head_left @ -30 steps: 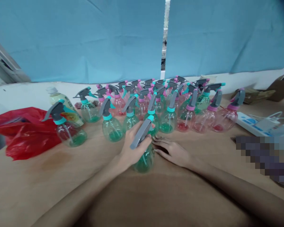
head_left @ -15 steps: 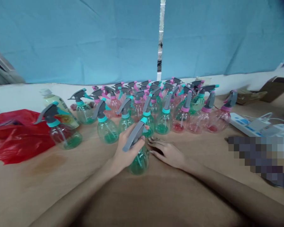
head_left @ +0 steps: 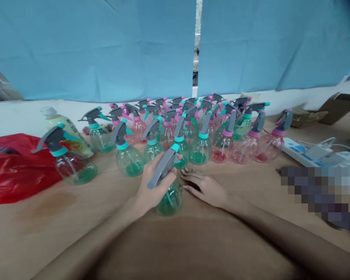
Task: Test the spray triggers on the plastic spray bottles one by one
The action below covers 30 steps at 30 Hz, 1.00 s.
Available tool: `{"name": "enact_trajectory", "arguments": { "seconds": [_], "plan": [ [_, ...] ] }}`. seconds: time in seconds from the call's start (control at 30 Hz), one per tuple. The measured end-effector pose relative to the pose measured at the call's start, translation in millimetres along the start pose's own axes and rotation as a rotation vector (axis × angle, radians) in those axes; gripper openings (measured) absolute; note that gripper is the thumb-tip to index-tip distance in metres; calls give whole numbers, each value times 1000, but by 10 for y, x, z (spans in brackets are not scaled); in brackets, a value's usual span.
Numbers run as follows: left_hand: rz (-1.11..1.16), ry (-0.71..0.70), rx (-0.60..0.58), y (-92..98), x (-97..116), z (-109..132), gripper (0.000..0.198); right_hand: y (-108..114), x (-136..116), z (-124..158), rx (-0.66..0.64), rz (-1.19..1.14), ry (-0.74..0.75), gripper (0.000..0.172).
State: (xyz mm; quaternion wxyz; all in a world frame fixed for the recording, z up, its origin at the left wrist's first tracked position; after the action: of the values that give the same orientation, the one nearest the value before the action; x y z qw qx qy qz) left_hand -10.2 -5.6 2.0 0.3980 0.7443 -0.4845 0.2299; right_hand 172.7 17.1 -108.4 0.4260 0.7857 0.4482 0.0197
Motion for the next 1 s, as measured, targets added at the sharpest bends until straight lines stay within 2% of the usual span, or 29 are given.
{"name": "enact_trajectory", "arguments": {
  "seconds": [0.27, 0.47, 0.67, 1.0],
  "plan": [
    [-47, -23, 6, 9, -10, -6, 24, 4, 2, 2, -8, -2, -6, 37],
    [-15, 17, -32, 21, -29, -13, 19, 5, 5, -2, -9, -6, -3, 37],
    [-15, -1, -61, 33, 4, -50, 13, 6, 2, -6, -9, -9, -5, 38],
    [60, 21, -12, 5, -113, -15, 8, 15, -8, -12, -27, -5, -8, 38]
  ]
}}
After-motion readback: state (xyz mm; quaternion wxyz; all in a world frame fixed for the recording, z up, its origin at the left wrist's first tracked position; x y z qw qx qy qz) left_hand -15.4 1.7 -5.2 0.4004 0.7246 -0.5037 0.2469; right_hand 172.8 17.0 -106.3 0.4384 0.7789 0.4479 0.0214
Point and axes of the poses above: each hand's wrist, its own z-axis away from the middle knuckle, its own y-axis out of the back of the hand, x = y × z, the point moved 1 cm from there along -z, towards the middle knuckle, and after that the axes turned 15 degrees about x, right-handed, at the moved point
